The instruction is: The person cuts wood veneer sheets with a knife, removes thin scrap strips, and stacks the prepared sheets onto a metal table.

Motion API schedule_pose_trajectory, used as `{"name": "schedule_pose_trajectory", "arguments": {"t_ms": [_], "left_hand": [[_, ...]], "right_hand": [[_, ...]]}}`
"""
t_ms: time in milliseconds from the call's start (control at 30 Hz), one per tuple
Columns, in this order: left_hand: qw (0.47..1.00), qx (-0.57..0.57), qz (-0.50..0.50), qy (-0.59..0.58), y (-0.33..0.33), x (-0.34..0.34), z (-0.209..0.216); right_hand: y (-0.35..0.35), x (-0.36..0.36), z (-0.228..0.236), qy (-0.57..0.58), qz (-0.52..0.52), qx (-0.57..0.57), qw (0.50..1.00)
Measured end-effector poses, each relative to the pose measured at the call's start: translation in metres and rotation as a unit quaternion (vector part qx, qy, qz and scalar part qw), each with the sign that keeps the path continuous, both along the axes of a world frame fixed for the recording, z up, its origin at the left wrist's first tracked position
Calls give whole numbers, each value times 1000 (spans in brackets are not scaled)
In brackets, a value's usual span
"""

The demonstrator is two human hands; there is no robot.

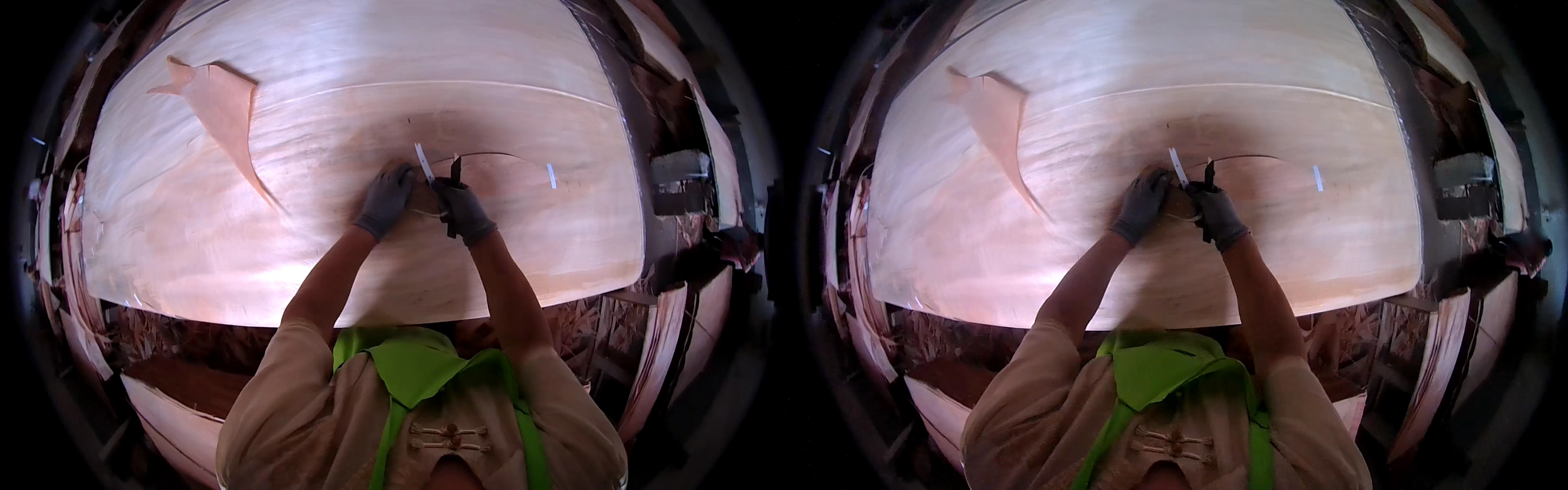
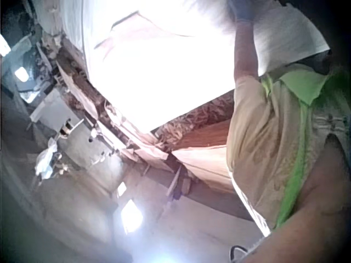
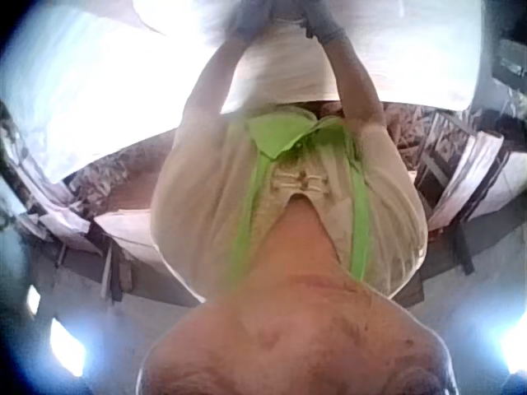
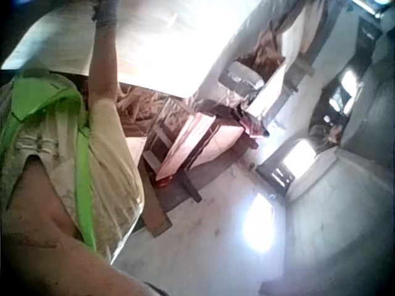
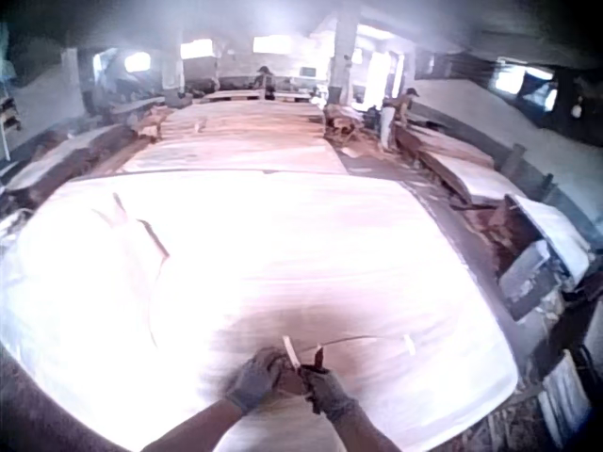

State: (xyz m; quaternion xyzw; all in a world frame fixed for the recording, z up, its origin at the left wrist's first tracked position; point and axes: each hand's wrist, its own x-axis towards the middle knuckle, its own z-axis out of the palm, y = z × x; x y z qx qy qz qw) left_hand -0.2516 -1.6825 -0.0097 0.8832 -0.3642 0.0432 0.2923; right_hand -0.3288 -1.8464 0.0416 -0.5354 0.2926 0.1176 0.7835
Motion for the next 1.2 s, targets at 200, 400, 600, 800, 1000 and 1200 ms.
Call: {"name": "schedule_pose_trajectory", "arguments": {"t_ms": [200, 400, 600, 800, 1000, 1200], "left_hand": [[988, 98, -81, -92, -3, 4, 20], [958, 99, -206, -175, 11, 26, 29], [975, 42, -178, -125, 1, 19, 33], [950, 164, -184, -191, -7, 22, 40], [980, 109, -148, -81, -85, 27, 21], [967, 142, -205, -43, -137, 31, 26]], "right_hand": [[1, 2, -22, 72, -6, -42, 997], [-15, -28, 1, 115, 72, -43, 990], [60, -62, -17, 71, -101, 57, 991], [29, -65, -12, 30, -115, -40, 992], [-87, 14, 20, -38, -96, -97, 990], [-138, 19, -43, 32, -81, -227, 970]]}}
